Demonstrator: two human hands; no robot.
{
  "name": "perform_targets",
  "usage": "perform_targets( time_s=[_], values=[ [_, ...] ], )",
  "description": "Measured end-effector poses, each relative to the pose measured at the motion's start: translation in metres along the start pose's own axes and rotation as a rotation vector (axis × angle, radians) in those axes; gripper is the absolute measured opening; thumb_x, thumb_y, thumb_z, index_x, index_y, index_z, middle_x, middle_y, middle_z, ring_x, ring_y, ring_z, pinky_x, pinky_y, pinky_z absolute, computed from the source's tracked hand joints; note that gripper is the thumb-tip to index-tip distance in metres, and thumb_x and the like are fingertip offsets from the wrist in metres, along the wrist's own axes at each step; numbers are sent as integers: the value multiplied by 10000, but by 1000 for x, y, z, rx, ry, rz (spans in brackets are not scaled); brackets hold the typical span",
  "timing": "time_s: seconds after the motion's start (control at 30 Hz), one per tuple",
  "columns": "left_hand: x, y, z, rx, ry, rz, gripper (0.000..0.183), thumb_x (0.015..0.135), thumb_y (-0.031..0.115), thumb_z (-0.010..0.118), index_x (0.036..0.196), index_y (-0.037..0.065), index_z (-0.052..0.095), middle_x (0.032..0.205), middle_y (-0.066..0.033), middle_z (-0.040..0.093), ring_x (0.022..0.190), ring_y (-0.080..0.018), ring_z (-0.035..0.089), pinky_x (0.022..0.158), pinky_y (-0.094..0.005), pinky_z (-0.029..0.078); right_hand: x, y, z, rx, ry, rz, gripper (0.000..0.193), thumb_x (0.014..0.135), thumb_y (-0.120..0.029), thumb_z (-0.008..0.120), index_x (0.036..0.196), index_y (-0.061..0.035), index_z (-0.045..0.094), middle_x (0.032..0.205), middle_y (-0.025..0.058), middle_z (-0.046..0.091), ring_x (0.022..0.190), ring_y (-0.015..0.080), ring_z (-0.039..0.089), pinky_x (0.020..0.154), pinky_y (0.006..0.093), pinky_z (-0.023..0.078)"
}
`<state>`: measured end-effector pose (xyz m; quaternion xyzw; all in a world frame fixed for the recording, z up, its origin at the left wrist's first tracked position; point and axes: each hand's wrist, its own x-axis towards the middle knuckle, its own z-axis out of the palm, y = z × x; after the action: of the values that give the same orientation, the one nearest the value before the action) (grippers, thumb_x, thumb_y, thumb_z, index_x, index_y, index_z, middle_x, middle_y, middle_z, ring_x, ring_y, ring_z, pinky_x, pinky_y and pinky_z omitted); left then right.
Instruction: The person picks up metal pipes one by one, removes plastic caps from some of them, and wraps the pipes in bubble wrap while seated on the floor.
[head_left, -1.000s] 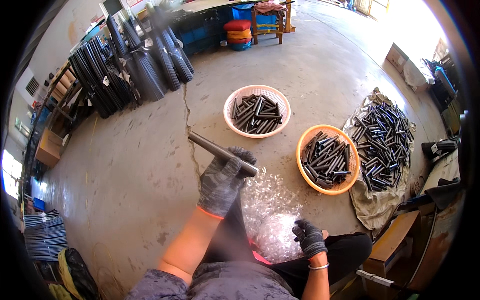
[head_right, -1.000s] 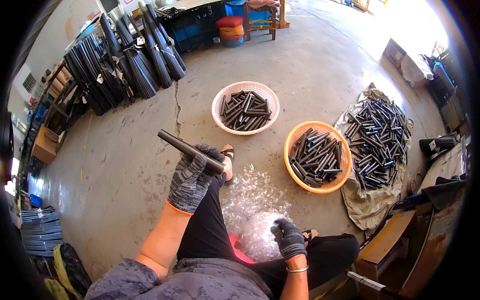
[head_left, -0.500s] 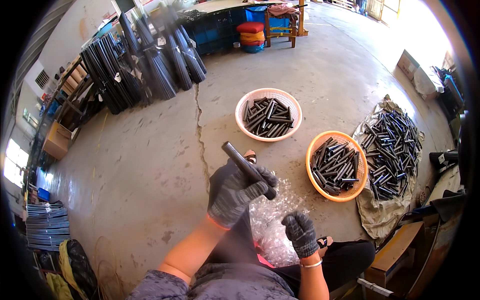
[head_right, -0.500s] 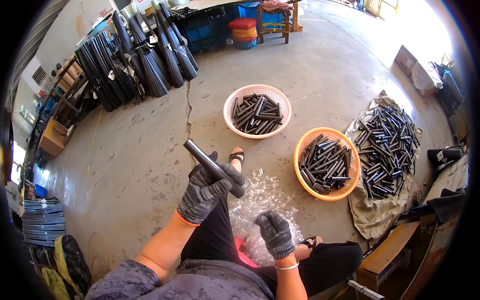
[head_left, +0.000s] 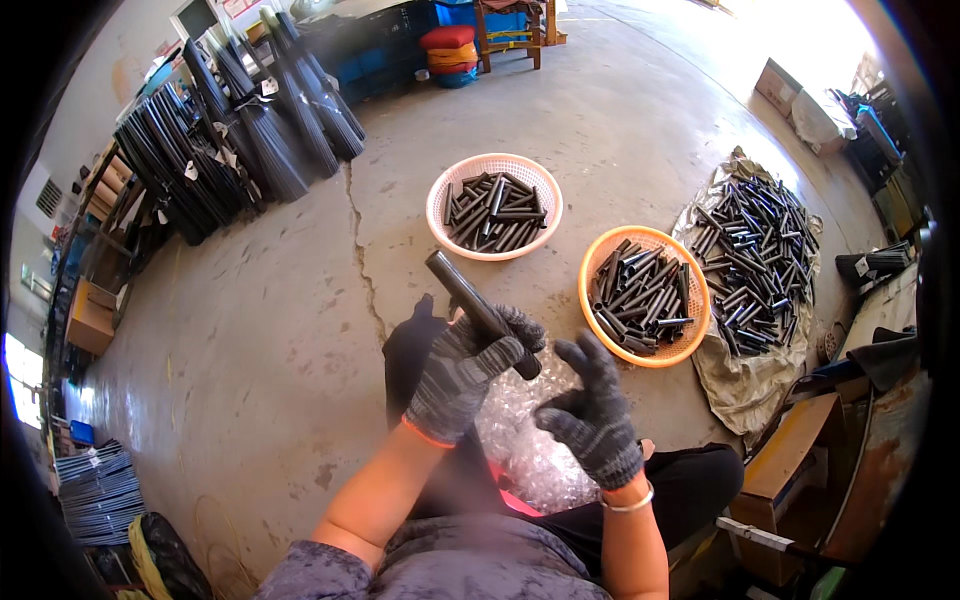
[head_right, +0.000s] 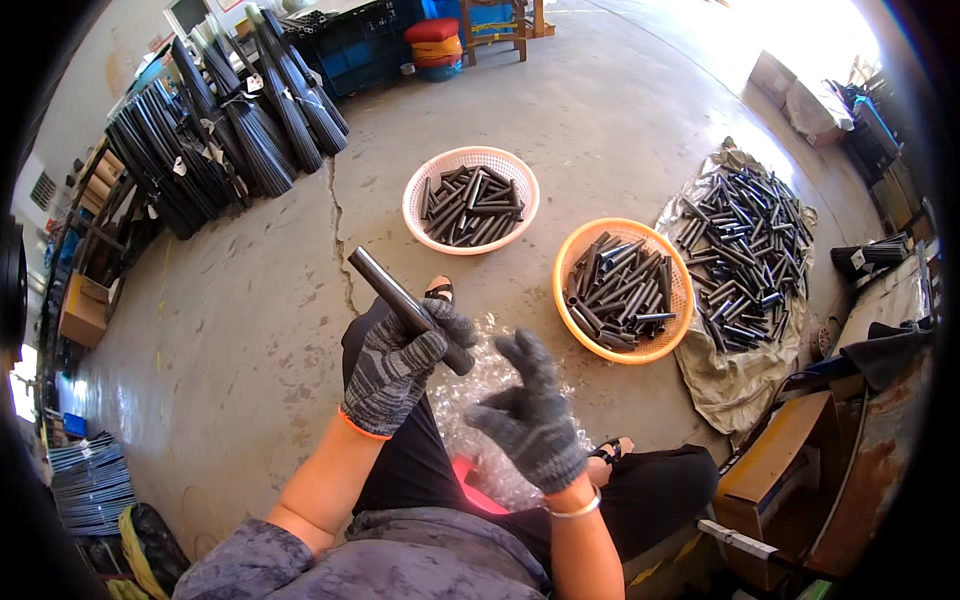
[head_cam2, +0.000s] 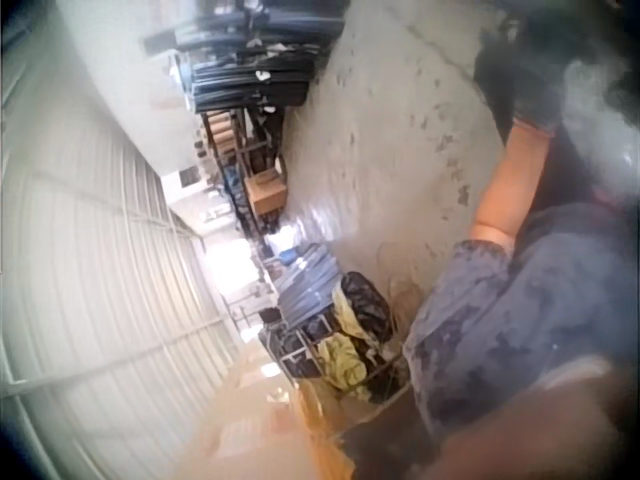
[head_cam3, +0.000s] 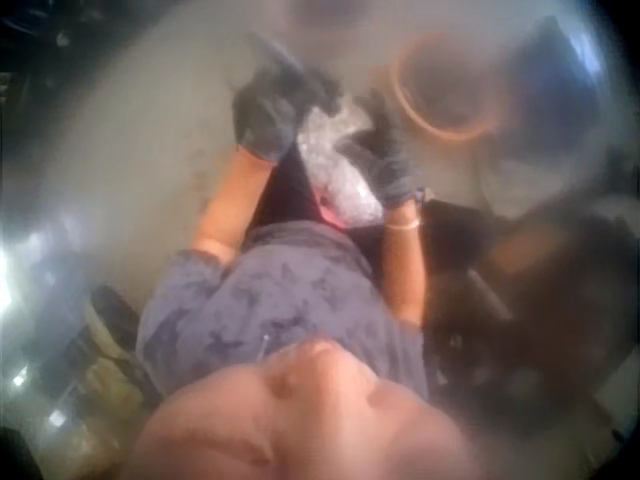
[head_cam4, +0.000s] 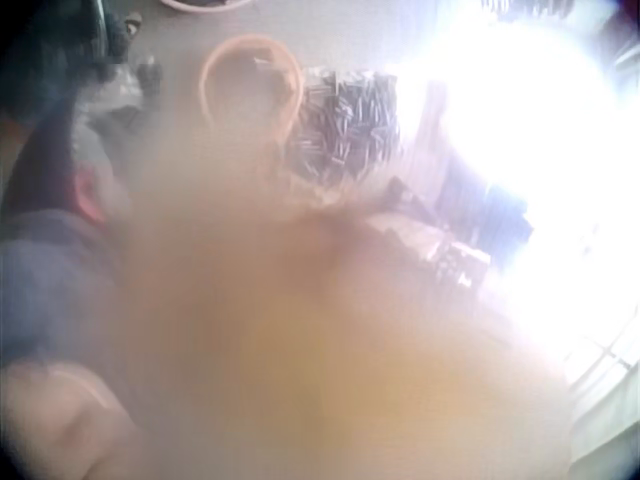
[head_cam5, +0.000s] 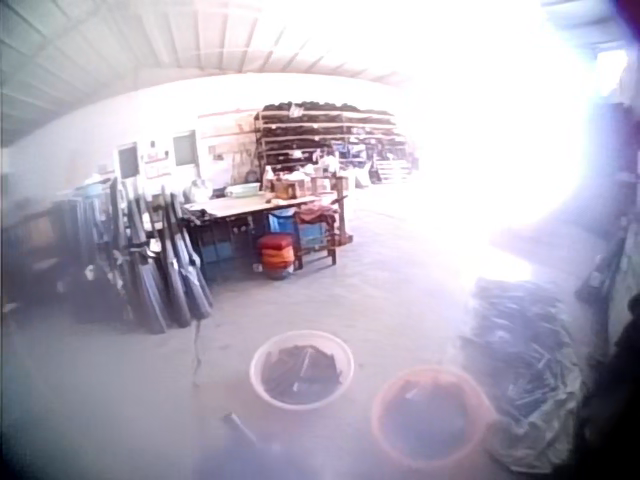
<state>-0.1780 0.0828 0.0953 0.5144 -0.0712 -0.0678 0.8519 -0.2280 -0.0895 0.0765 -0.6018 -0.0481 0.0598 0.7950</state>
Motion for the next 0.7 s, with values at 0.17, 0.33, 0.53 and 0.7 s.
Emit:
perform_targets(
  time_s=[0.17,0.33,0.53,0.7],
  values=[
    [-2,5,-9,-13,68,31,253,847,97,620,1078,5,572,973,-106,630,882,-206,611,799,-305,507,10,41,-5,-453,-68,-151,284,831,-90,630,1092,-44,527,885,93,568,645,153,549,572,278,446],
    [5,23,-26,-148,162,20,258,844,120,633,1070,11,572,950,-113,634,868,-212,619,796,-302,515,-71,138,-84,-884,104,84,178,843,-215,618,830,-38,617,682,147,584,646,284,595,601,372,456],
    [8,1,-23,-248,83,-89,216,845,104,630,1033,9,582,953,-110,628,892,-229,614,826,-353,512,-45,59,-45,-901,132,123,534,694,-252,775,1133,-39,559,1010,133,625,610,215,588,644,337,494],
    [8,-4,-15,-248,103,-74,195,837,97,640,1001,12,580,930,-96,623,830,-217,612,787,-351,516,-18,39,-30,-789,123,56,459,713,-237,757,1091,-45,583,912,117,648,577,221,588,628,340,487]
  ],
)
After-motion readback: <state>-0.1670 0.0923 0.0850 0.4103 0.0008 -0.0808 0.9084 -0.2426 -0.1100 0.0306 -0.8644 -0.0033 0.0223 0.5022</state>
